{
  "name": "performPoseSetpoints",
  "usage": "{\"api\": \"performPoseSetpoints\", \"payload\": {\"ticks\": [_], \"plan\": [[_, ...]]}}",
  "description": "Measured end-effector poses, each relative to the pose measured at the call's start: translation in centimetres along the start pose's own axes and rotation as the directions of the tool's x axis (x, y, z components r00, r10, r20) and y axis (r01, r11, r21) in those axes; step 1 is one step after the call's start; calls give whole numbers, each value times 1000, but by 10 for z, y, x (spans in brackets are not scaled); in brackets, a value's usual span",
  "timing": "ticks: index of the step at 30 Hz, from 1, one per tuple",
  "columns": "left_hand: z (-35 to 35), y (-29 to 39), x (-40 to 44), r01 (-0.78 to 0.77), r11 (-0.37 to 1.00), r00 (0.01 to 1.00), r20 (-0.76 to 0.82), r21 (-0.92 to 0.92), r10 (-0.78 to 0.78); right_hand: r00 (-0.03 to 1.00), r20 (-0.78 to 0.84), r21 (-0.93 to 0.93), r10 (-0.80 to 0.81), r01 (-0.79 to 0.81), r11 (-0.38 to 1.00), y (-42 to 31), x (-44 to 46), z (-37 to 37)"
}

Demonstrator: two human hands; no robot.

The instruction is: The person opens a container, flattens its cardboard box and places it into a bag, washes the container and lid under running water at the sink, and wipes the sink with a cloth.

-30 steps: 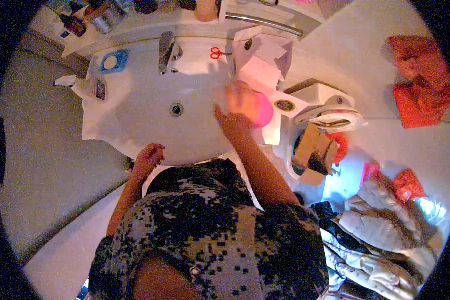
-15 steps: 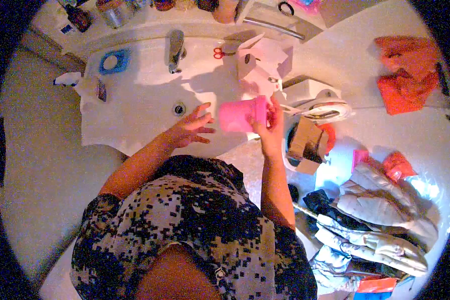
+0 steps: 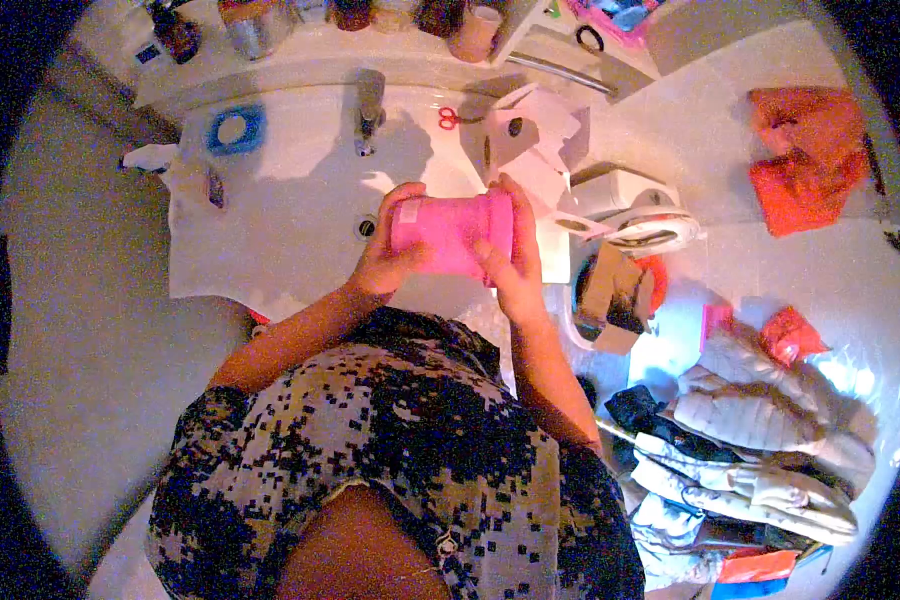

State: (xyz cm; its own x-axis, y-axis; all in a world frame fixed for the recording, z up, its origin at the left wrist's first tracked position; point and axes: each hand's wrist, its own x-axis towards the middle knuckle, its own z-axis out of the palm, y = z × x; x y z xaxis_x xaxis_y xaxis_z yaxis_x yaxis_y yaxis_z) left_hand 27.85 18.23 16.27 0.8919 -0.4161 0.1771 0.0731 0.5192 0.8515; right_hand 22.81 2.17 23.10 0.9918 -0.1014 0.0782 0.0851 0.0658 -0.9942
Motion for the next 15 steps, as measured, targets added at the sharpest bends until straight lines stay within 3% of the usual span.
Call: {"api": "performPoseSetpoints", "payload": {"ticks": [1, 4, 5, 7, 10, 11, 12, 13, 15], "plan": [[-2, 1, 0, -76, 994, 997, -16, 76, 77, 998, 3, -107, -63, 63, 992, -1, 0, 7], [-1, 35, 1, 318, 873, 936, -25, -370, -351, 963, 84, -410, -255, 266, 872, -4, -2, 21], [-3, 33, 1, 370, 830, 910, -14, -418, -414, 934, 147, -495, -324, 353, 794, -5, -1, 22], [-8, 25, 4, 457, 728, 852, 14, -511, -524, 802, 382, -634, -459, 589, 502, -23, 8, 26], [-16, 34, 0, 708, 478, 668, 272, -521, -693, 708, 661, -627, -249, 703, 336, -55, 13, 18], [-16, 30, 0, 650, 527, 715, 203, -548, -669, 663, 725, -611, -188, 745, 268, -63, 13, 16], [-15, 26, 0, 591, 573, 754, 137, -568, -642, 781, 600, -688, -173, 614, 386, -66, 9, 14], [-13, 23, 1, 527, 616, 789, 69, -585, -610, 882, 457, -666, -119, 428, 611, -61, 7, 12], [-6, 32, 0, 467, 757, 831, -66, -456, -552, 975, 193, -435, 109, -14, 900, -43, 6, 3]]}}
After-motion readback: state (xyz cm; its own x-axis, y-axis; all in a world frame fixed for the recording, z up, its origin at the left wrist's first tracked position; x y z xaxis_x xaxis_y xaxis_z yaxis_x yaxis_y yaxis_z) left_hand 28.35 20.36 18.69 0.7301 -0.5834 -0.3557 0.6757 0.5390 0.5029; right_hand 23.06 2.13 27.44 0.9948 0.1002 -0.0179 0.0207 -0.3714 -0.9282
